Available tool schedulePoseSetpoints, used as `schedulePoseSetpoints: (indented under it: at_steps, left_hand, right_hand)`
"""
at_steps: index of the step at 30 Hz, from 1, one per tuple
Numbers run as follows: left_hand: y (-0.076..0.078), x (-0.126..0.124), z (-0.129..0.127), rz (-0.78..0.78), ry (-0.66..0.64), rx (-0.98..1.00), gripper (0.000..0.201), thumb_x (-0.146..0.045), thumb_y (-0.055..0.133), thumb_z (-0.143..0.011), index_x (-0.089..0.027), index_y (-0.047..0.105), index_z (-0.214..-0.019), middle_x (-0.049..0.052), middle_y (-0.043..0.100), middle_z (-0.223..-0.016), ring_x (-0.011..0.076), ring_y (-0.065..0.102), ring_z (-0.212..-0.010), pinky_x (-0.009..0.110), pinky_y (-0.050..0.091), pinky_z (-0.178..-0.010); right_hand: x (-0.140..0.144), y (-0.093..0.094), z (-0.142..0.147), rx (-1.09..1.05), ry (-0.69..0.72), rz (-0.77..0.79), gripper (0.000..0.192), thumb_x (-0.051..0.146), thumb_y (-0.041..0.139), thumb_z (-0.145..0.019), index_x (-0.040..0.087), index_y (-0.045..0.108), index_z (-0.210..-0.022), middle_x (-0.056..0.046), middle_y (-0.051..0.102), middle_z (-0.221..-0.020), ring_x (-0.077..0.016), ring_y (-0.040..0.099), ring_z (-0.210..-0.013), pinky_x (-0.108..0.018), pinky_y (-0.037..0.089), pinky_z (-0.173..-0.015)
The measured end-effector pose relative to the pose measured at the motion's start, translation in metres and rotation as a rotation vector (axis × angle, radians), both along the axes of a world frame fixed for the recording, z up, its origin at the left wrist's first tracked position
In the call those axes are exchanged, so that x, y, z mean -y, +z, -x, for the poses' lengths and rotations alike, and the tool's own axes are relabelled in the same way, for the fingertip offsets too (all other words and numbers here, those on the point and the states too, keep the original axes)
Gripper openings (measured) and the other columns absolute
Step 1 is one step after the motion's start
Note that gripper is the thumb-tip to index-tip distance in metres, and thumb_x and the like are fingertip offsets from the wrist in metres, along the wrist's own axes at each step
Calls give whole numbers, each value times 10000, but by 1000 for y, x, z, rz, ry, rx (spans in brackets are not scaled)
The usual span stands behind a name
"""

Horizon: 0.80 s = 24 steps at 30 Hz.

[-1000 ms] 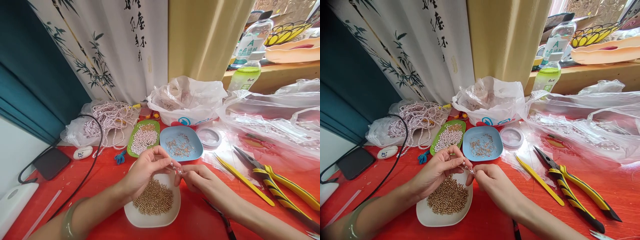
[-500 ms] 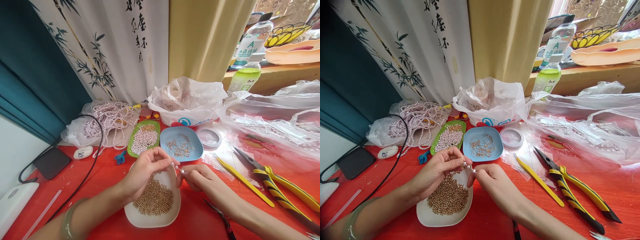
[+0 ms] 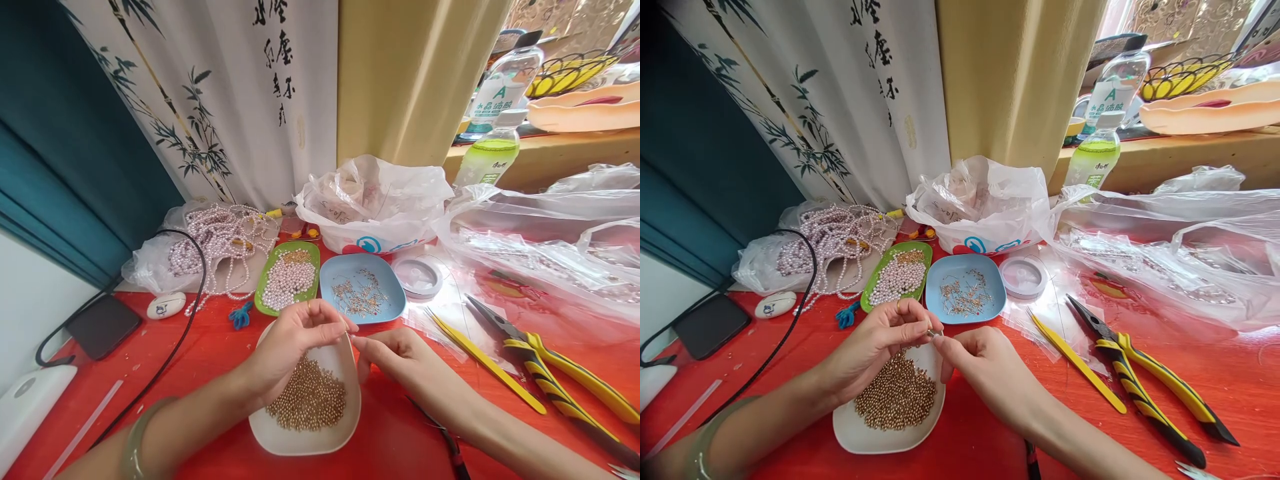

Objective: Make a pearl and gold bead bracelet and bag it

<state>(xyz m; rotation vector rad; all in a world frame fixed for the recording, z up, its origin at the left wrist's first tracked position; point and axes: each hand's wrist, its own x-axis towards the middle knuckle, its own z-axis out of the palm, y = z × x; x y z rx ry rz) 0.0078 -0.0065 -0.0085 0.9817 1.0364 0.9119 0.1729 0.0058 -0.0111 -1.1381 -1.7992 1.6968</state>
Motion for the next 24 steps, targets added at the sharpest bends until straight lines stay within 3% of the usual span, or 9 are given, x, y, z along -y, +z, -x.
schedulePoseSetpoints:
  at_steps: [8, 12, 15, 17, 24]
  left_hand:
    - [1, -3, 1, -11, 40, -19, 77, -228, 626, -721, -158, 595, -714, -5, 579, -719, 107, 507, -716, 242, 366, -716]
    - [-1, -4, 2, 5, 28, -5, 87, -231, 625, -722, -152, 592, -712, 14, 608, -747, 116, 526, -723, 239, 374, -692]
    - [-2, -5, 1, -20, -2, -55, 95, -235, 644, -703, -148, 605, -696, 3, 601, -706, 109, 518, -688, 224, 367, -656]
    - [-4, -5, 0, -50, -18, -105, 101, -238, 656, -688, -146, 615, -679, -4, 594, -681, 107, 514, -672, 221, 366, -653]
    - [-6, -3, -4, -119, -121, -242, 136, -272, 654, -677, -140, 646, -708, 20, 609, -713, 138, 535, -683, 241, 396, -640]
  right_hand:
    - [-2, 0, -3, 97, -88, -65, 343, 272, 330, -813, 196, 505, -528, 66, 275, -442, -104, 271, -421, -248, 236, -461]
    - [-2, -1, -5, 84, -122, -219, 366, 342, 332, -861, 187, 502, -577, 19, 448, -562, -133, 426, -556, -265, 324, -543]
    - [-2, -1, -5, -8, -150, -405, 189, 284, 434, -844, 188, 592, -805, -19, 544, -789, -150, 501, -741, -277, 376, -669]
    - [-3, -2, -4, -81, -147, -449, 143, 249, 486, -830, 207, 594, -914, -17, 548, -841, -138, 511, -754, -265, 390, -676]
    - [-2, -6, -3, -113, -122, -381, 136, 264, 512, -816, 194, 584, -725, -3, 542, -703, -138, 492, -668, -255, 378, -589]
